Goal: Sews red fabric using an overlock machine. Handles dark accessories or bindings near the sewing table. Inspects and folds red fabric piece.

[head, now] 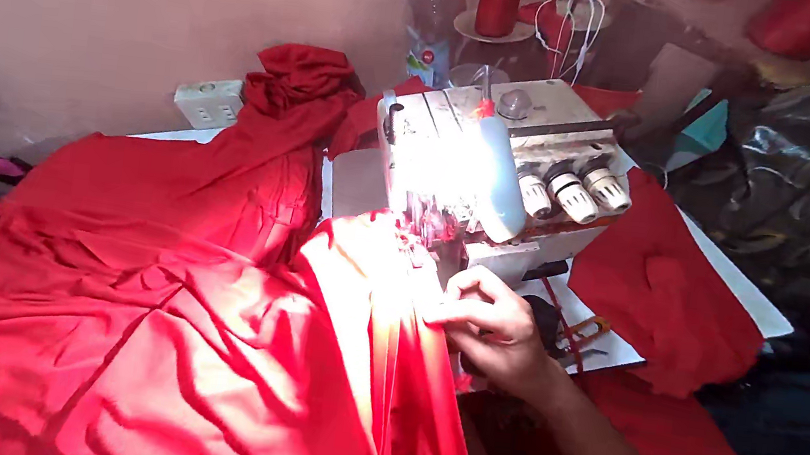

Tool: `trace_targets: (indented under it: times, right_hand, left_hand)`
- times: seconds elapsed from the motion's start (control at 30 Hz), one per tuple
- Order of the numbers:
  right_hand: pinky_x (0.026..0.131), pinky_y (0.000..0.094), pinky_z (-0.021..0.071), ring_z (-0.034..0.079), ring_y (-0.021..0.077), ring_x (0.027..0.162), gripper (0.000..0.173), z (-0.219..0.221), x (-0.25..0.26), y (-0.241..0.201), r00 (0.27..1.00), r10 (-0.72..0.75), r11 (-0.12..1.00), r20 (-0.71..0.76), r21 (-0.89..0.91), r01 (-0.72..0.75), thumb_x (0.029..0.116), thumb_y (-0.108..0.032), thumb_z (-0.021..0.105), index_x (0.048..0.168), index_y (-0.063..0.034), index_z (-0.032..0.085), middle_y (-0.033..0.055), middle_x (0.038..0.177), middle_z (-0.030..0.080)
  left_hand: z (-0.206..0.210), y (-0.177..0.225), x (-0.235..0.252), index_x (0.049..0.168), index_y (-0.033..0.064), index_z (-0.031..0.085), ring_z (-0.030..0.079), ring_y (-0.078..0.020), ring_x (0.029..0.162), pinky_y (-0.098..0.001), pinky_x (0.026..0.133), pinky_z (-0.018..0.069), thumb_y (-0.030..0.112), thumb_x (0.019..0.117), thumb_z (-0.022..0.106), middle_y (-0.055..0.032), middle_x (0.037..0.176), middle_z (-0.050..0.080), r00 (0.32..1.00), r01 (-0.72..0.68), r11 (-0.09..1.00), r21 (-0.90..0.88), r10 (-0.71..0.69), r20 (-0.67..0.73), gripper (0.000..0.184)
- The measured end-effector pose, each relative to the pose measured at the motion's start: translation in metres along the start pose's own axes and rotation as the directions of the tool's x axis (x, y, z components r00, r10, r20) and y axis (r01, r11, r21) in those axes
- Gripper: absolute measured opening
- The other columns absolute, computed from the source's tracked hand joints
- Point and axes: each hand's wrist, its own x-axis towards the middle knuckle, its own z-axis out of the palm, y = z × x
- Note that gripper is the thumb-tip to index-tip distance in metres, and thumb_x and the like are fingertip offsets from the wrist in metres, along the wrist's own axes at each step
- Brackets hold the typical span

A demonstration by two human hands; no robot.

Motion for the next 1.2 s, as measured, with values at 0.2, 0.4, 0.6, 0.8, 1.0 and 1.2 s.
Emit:
trace_targets:
  times: [0.2,0.4,0.6,0.8,1.0,1.2]
  right_hand:
    - [0.087,0.0097,0.0477,0.059,0.0008,0.097,0.009,-0.003,-0.004,-0.003,0.999,-0.011,0.999,0.043,0.039,0.010,0.0939,-0.008,0.069,0.099,-0.0053,0.076,0.0096,0.101,0.063]
    - [0.081,0.0080,0.0458,0.058,0.0014,0.090,0.011,-0.004,0.005,-0.009,0.998,-0.013,0.997,0.058,-0.078,0.018,0.0937,-0.007,0.064,0.096,0.0003,0.073,0.0123,0.097,0.063]
    - [0.074,0.0093,0.0466,0.059,0.0019,0.083,0.016,0.002,0.015,-0.005,1.000,0.013,0.980,0.010,-0.198,-0.011,0.0921,-0.014,0.066,0.090,-0.0004,0.074,0.0114,0.094,0.065]
    - [0.066,0.0077,0.0427,0.054,-0.0010,0.075,0.016,0.003,0.014,-0.005,0.999,0.024,0.976,-0.024,-0.217,-0.028,0.0901,-0.015,0.065,0.088,-0.0016,0.075,0.0107,0.095,0.064]
    - [0.077,0.0074,0.0450,0.058,0.0000,0.087,0.012,0.003,0.002,-0.003,0.999,0.000,0.994,-0.054,-0.114,-0.006,0.0886,-0.008,0.066,0.093,-0.0028,0.076,0.0122,0.097,0.065]
    - [0.085,0.0086,0.0468,0.060,0.0007,0.096,0.008,0.004,-0.003,-0.002,0.998,0.007,0.999,-0.060,-0.045,-0.009,0.0878,-0.005,0.069,0.092,-0.0027,0.076,0.0103,0.099,0.065]
  left_hand:
    - [0.010,-0.020,0.036,0.082,-0.0001,0.076,0.057,-0.0212,0.058,-0.0333,0.057,0.0421,0.001,0.0910,0.058,-0.0086,0.066,0.063,0.990,0.141,0.981,0.135,-0.142,0.002,0.020]
    - [0.020,-0.060,0.061,0.074,0.0053,0.071,0.067,-0.0238,0.063,-0.0357,0.056,0.0512,0.014,0.0903,0.057,-0.0086,0.069,0.068,0.987,0.134,0.971,0.197,-0.114,-0.114,0.023]
    - [-0.013,-0.123,0.067,0.108,0.0139,0.079,0.074,-0.0253,0.082,-0.0459,0.063,0.0563,0.051,0.0952,0.050,-0.0068,0.101,0.078,0.983,0.179,0.962,0.207,-0.183,0.001,0.049]
    - [-0.036,-0.107,0.060,0.093,0.0075,0.079,0.073,-0.0242,0.084,-0.0406,0.071,0.0552,0.032,0.0897,0.060,-0.0098,0.096,0.078,0.989,0.142,0.986,0.084,-0.139,-0.039,0.031]
    - [0.007,-0.025,0.039,0.071,0.0062,0.071,0.060,-0.0198,0.059,-0.0321,0.057,0.0460,0.011,0.0885,0.061,-0.0061,0.066,0.064,0.996,0.047,0.989,0.140,-0.035,-0.088,0.021]
    - [0.035,-0.033,0.037,0.072,0.0059,0.072,0.056,-0.0174,0.056,-0.0296,0.054,0.0416,0.010,0.0903,0.057,-0.0044,0.063,0.062,0.984,0.071,0.962,0.263,-0.024,-0.179,0.024]
